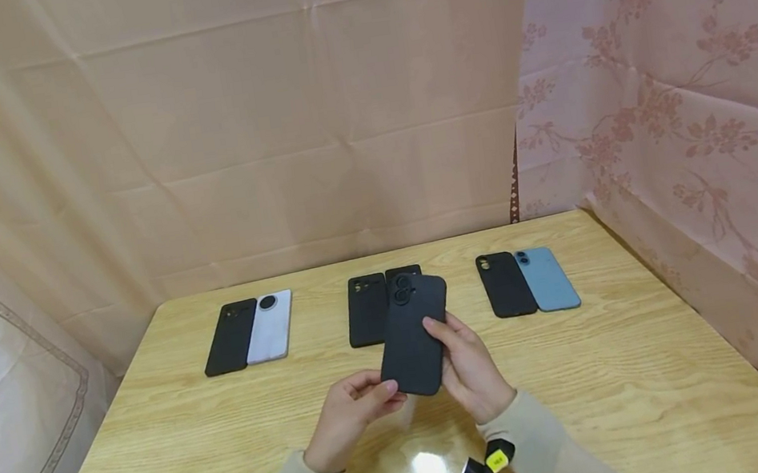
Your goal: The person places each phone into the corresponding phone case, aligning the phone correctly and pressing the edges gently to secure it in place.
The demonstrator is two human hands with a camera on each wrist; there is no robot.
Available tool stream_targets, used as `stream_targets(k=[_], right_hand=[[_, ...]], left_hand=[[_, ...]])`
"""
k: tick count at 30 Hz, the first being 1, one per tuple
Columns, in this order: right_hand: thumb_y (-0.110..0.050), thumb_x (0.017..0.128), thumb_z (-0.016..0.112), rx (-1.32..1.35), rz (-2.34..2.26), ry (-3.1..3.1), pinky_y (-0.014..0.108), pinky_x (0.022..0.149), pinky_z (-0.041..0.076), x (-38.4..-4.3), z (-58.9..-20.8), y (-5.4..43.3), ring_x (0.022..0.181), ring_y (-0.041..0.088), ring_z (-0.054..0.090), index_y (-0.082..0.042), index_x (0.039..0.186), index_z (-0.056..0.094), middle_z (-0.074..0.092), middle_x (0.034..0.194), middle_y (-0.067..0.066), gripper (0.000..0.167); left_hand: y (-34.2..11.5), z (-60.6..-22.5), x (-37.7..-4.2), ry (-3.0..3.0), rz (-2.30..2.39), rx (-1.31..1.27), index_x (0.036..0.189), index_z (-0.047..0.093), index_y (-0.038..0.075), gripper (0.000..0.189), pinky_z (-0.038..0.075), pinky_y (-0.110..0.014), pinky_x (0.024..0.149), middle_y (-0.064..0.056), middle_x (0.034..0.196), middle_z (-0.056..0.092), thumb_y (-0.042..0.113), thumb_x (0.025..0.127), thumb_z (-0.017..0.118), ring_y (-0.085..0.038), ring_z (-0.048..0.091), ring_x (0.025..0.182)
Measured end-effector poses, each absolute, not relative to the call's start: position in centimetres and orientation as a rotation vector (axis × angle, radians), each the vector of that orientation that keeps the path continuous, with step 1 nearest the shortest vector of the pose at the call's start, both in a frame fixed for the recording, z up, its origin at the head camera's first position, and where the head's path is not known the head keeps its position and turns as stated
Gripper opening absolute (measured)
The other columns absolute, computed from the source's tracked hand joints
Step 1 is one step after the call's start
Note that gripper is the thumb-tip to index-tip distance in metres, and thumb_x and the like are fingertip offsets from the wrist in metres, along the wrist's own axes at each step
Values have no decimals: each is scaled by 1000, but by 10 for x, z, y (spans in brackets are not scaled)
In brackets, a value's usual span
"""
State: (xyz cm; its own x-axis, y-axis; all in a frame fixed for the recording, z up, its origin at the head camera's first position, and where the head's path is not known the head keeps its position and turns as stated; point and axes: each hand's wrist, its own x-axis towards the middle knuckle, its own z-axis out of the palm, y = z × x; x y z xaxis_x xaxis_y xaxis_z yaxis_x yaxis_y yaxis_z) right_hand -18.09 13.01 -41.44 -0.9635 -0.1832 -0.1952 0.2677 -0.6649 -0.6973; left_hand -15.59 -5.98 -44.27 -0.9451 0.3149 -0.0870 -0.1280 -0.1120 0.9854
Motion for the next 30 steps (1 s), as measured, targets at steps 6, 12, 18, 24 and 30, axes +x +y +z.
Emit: stream_targets(k=[6,12,18,24,30], right_hand=[[-11,104,46,160,-2663,1113,24,106,45,-181,-415,130,126,6,52,-13,151,32,50,138,-4,49],[-11,105,43,129,-2659,1082,22,108,43,-181,-414,131,134,5,44,-12,154,28,35,153,-1,51],[-12,105,43,75,-2649,1084,25,107,45,-180,-413,133,131,5,49,-12,154,28,42,148,-2,51],[-14,104,47,14,-2631,1127,29,97,53,-178,-416,134,115,9,63,-16,131,56,66,121,-2,29],[-13,103,48,-18,-2603,1168,30,95,55,-178,-416,134,112,11,66,-12,134,53,71,117,0,31]], left_hand=[[-61,-442,-156,1841,2148,162,111,65,-9,31,59,-36,87,-6,91,75,14,91,70,-12,72,83],[-60,-441,-159,1775,2200,126,109,65,-9,30,60,-30,83,0,85,74,13,91,69,-11,72,81],[-64,-439,-159,1766,2225,123,110,63,-11,30,59,-33,85,0,84,74,12,91,68,-12,72,81],[-68,-433,-160,1803,2273,111,110,62,-12,31,60,-31,83,-1,88,70,14,94,65,-11,71,82],[-71,-431,-162,1803,2333,97,111,60,-13,32,60,-32,83,-3,90,72,14,95,63,-13,72,84]])
